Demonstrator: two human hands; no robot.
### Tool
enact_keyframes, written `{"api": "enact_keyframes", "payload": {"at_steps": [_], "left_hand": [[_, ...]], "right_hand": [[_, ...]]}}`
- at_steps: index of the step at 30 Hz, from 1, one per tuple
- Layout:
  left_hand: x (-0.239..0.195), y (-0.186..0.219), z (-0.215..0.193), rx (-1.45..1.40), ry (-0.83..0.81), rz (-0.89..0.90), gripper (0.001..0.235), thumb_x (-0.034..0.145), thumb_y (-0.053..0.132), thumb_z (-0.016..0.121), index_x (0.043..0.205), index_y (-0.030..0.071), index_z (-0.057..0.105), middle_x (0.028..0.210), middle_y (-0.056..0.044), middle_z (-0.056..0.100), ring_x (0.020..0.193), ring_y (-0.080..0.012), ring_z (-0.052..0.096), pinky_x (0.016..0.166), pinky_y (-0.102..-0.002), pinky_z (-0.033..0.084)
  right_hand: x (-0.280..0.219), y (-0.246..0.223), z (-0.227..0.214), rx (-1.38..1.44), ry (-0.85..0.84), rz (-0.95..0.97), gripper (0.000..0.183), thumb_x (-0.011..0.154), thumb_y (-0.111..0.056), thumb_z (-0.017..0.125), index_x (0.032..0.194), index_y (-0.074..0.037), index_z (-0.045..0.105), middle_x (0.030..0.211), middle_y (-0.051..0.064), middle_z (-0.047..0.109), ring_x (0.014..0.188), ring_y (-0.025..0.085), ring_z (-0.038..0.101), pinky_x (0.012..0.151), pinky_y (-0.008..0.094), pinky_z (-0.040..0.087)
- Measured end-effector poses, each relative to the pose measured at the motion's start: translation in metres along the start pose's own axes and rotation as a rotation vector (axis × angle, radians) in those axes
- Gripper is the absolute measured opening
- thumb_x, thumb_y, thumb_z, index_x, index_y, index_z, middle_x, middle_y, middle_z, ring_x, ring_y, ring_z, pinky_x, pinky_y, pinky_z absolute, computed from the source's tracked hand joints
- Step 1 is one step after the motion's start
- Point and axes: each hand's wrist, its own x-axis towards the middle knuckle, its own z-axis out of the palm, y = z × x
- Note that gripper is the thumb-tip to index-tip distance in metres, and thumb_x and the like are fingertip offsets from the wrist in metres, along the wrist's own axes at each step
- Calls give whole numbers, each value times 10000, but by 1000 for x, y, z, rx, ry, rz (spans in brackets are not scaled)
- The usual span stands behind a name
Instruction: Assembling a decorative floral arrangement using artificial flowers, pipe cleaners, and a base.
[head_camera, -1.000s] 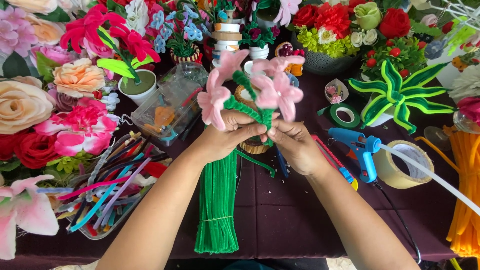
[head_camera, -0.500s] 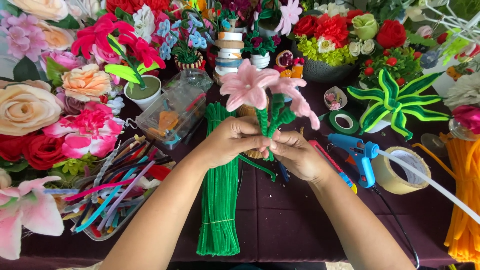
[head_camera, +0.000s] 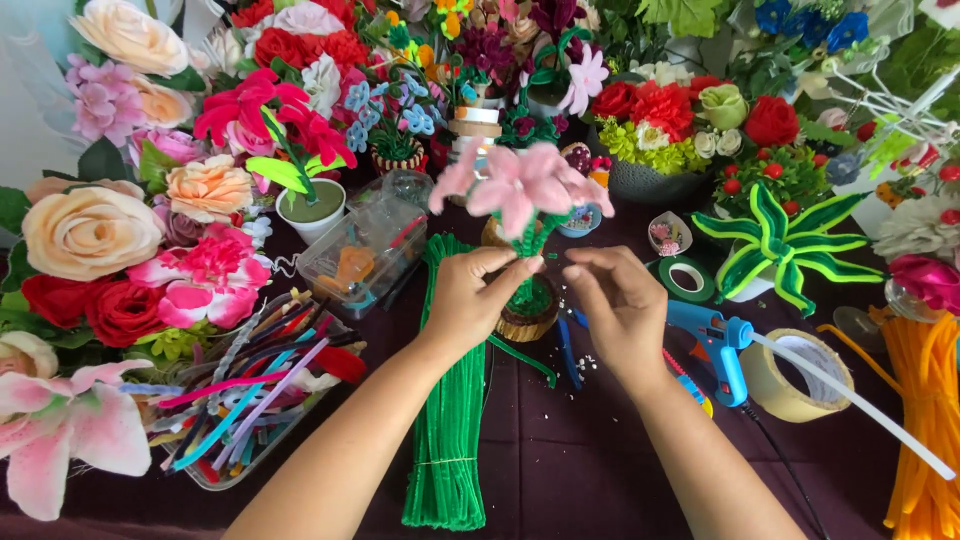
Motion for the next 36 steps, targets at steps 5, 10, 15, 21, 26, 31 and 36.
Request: {"api": "enact_keyframes", "payload": {"at_steps": [5, 10, 15, 21, 26, 31, 36], "left_hand": [[2, 24, 8, 58, 69, 85, 236, 923, 57, 721, 689, 54, 698, 556, -60, 625, 639, -110, 635, 672, -305, 510], [3, 19, 11, 168, 107, 150, 210, 873, 38, 738, 678, 48, 661, 539, -82, 614, 577, -272, 653, 651, -334, 515], [2, -4, 3, 254, 110, 153, 119, 918, 127, 725, 799, 124, 719, 661, -77, 683, 743, -324, 710, 733, -360, 545], [-1, -6, -1, 291, 153, 115, 232, 842, 103, 789, 950, -46, 649, 854, -290, 671, 897, -544, 635, 722, -564, 523], [-4, -34, -2, 299, 71, 85, 115, 916, 81, 713, 1022, 99, 756, 844, -96, 762, 858, -350, 723, 821, -417, 560], [-4, -33, -9, 226, -9, -10, 171, 957, 118, 681, 1102, 139, 770, 1002, -92, 782, 1044, -273, 723, 949, -400, 530], [0, -28, -15, 90, 3, -68, 187, 981, 148, 683, 1135, 107, 780, 955, -76, 798, 969, -237, 748, 904, -392, 559]], "right_hand": [[8, -11, 17, -152, 12, -117, 116, 898, -120, 830, 980, -59, 776, 768, 76, 672, 499, 144, 479, 455, 274, 390], [13, -4, 26, -121, 6, -92, 139, 890, -80, 834, 954, 2, 743, 771, 129, 678, 649, 237, 648, 559, 341, 496], [8, 32, 29, -71, -75, -165, 31, 920, 26, 689, 913, 7, 713, 859, 186, 678, 757, 377, 639, 663, 447, 511], [4, 29, 38, 21, -165, -141, 117, 907, 56, 624, 992, 31, 701, 914, 195, 702, 803, 326, 640, 728, 440, 518], [-2, 40, 36, 32, -159, -73, 154, 892, 87, 584, 982, 43, 701, 867, 202, 705, 753, 330, 649, 702, 460, 543], [5, 19, 42, 191, -39, -5, 116, 971, 59, 615, 1068, 42, 677, 987, 177, 727, 903, 212, 658, 764, 399, 569], [-2, 25, 39, 224, 6, 154, 139, 957, 7, 713, 1089, 33, 677, 920, 107, 700, 767, 146, 679, 706, 271, 567]]}}
